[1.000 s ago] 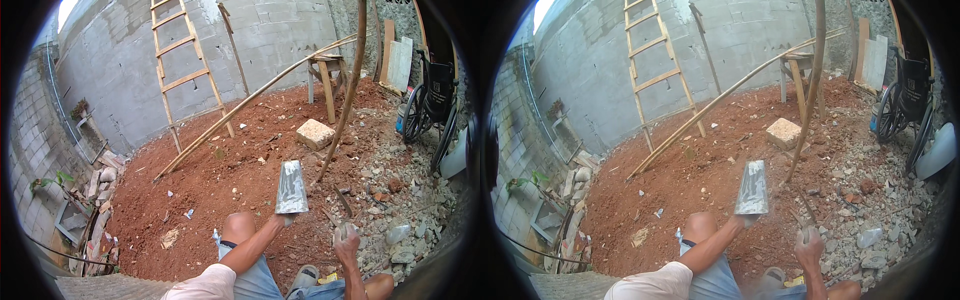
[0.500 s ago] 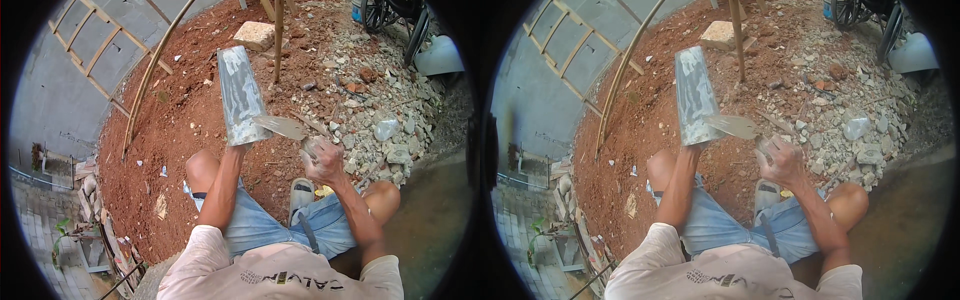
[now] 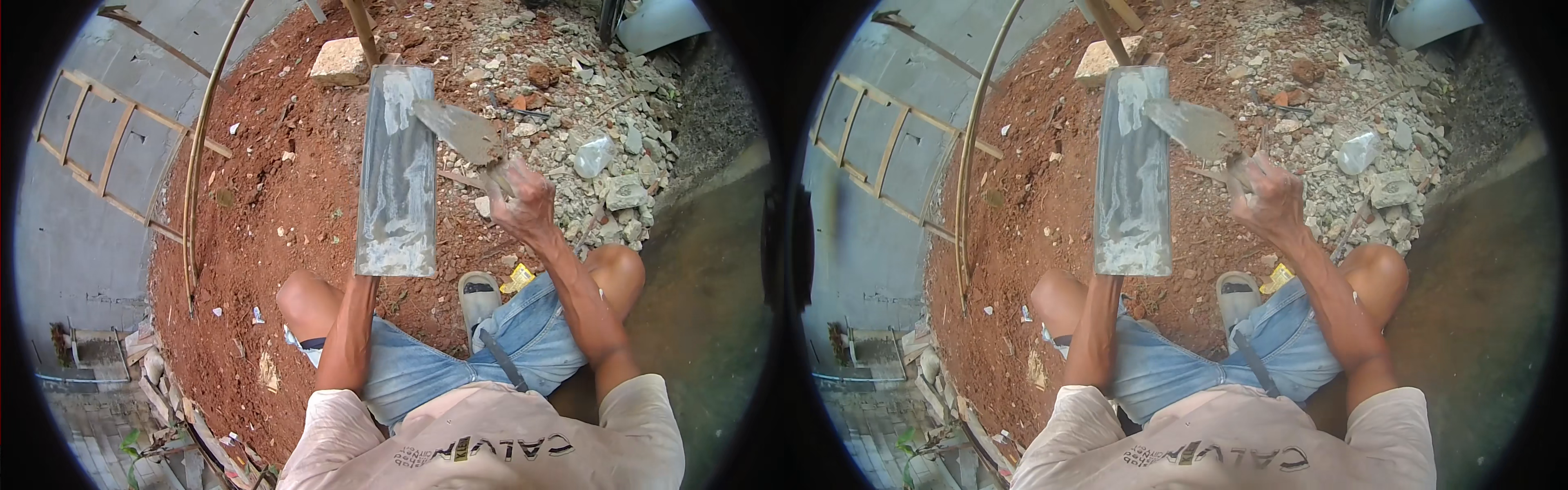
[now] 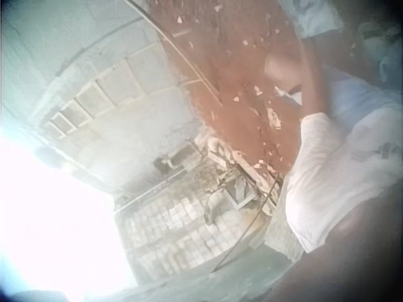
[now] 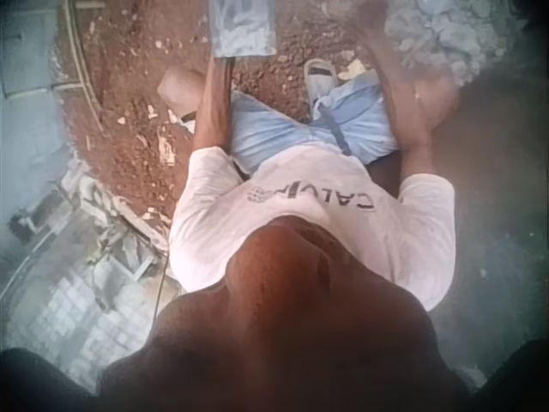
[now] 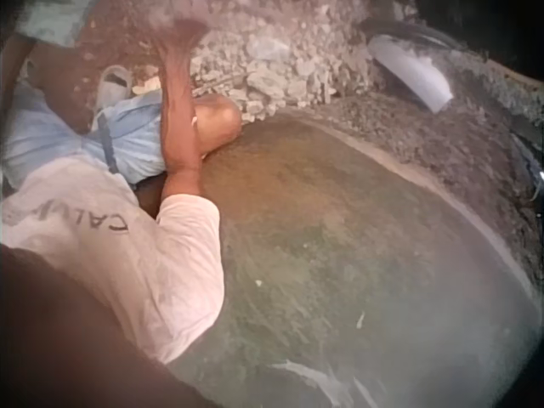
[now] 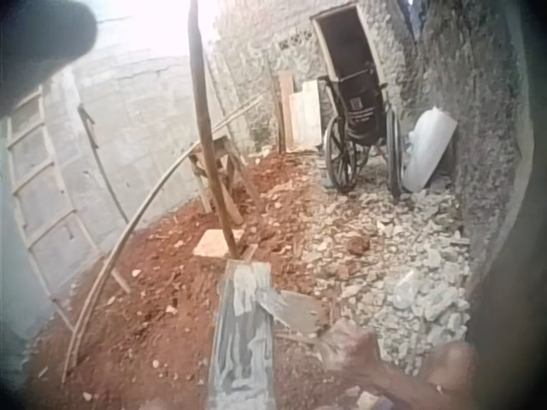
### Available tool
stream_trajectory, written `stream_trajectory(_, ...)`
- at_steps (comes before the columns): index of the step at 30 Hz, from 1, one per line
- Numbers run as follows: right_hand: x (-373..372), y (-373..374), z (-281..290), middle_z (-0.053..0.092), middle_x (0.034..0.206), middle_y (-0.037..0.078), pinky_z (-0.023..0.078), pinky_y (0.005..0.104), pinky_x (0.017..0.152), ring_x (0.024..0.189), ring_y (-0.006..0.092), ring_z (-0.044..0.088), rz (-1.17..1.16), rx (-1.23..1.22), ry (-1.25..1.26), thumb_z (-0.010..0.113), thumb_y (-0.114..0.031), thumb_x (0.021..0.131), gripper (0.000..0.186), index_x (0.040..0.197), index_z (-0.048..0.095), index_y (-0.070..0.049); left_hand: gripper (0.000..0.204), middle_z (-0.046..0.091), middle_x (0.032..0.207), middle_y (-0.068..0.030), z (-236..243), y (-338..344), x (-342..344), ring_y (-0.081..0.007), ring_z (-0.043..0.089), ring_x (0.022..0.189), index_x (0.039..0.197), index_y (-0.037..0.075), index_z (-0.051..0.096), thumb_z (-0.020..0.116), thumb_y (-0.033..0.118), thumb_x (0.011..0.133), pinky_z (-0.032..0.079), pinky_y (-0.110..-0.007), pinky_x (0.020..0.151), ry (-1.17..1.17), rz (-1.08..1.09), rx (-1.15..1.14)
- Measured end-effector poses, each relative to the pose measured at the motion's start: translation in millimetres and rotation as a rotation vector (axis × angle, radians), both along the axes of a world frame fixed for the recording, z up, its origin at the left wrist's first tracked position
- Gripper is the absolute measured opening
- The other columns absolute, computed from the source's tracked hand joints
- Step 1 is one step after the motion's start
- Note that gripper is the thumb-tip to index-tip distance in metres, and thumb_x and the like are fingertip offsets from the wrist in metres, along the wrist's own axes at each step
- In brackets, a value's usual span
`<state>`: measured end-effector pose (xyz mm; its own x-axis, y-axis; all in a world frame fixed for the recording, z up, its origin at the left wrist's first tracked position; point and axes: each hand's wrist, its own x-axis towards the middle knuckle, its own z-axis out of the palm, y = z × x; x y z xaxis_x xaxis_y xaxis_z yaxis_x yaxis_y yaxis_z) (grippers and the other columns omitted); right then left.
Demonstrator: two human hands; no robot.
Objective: The person is applying mortar to a flat rectangular tool using a hand trowel, preparing it for masonry work.
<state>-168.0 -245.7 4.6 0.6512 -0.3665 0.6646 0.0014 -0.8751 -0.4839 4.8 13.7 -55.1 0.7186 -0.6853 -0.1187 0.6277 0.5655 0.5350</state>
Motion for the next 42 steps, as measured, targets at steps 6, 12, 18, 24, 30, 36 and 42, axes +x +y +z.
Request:
stream_trajectory(6,-10,4,1,0.070,0.085,0.012,0.053,0.0425,0.057,0.065,0.0329,0.070,0.050,0.033,-0.080,0.080,-0.010,0.081,0.013,0.091,0.073,-0.006,0.033,0.068,0.125,-0.0135,-8,-5,7,-0.0295,0.070,0.108,0.140,0.007,0.057,0.054,0.020,0.110,0.063,-0.048,0.093,0.045,-0.039,-0.096)
stream_trajectory(12,-18,48,4,0.064,0.084,0.013,0.053,0.0436,0.057,0.064,0.0331,0.067,0.327,-0.065,0.066,0.083,-0.012,0.076,0.019,0.090,0.072,-0.004,0.032,0.071,0.112,-0.0117,48,-7,-4,-0.0261,0.073,0.097,0.138,0.006,0.060,0.055,0.021,0.110,0.066,-0.042,0.081,0.041,0.233,0.049)
stream_trajectory(18,-1,25,-10,0.065,0.083,0.015,0.052,0.0460,0.059,0.066,0.0347,0.067,0.252,0.054,0.009,0.081,-0.015,0.083,0.018,0.088,0.068,-0.003,0.035,0.072,0.122,-0.0141,-2,5,15,-0.0294,0.074,0.099,0.140,0.005,0.061,0.054,0.022,0.111,0.066,-0.045,0.084,0.027,-0.045,-0.041)
stream_trajectory(24,-3,-16,-10,0.067,0.074,0.009,0.048,0.0381,0.054,0.059,0.0221,0.065,0.201,0.672,0.057,0.077,-0.015,0.095,0.016,0.098,0.071,0.000,0.034,0.072,0.114,-0.0132,6,-16,-6,-0.0270,0.071,0.090,0.137,0.004,0.061,0.054,0.024,0.111,0.063,-0.041,0.077,0.073,-0.020,0.096)
stream_trajectory(30,-17,-24,8,0.068,0.077,0.018,0.050,0.0270,0.042,0.047,0.0168,0.059,0.955,1.660,0.111,0.057,-0.031,0.105,0.051,0.131,0.061,0.012,0.034,0.072,0.105,-0.0123,13,-23,-12,-0.0246,0.069,0.081,0.134,0.003,0.062,0.054,0.026,0.110,0.061,-0.038,0.070,0.114,-0.002,0.155)
stream_trajectory(36,-11,-24,-6,0.068,0.075,0.016,0.049,0.0299,0.041,0.047,0.0178,0.059,1.007,1.861,0.198,0.054,-0.033,0.108,0.051,0.130,0.059,0.013,0.034,0.072,0.099,-0.0116,15,-11,-9,-0.0225,0.068,0.074,0.132,0.002,0.063,0.054,0.028,0.110,0.059,-0.035,0.064,0.150,0.040,0.221)
stream_trajectory(42,-8,-1,-8,0.062,0.066,0.006,0.047,0.0322,0.050,0.054,0.0138,0.061,0.321,0.597,0.281,0.074,-0.028,0.099,0.029,0.088,0.070,-0.002,0.036,0.072,0.115,-0.0136,25,-5,6,-0.0225,0.074,0.094,0.133,0.003,0.064,0.058,0.030,0.109,0.064,-0.037,0.075,0.057,0.163,0.207)
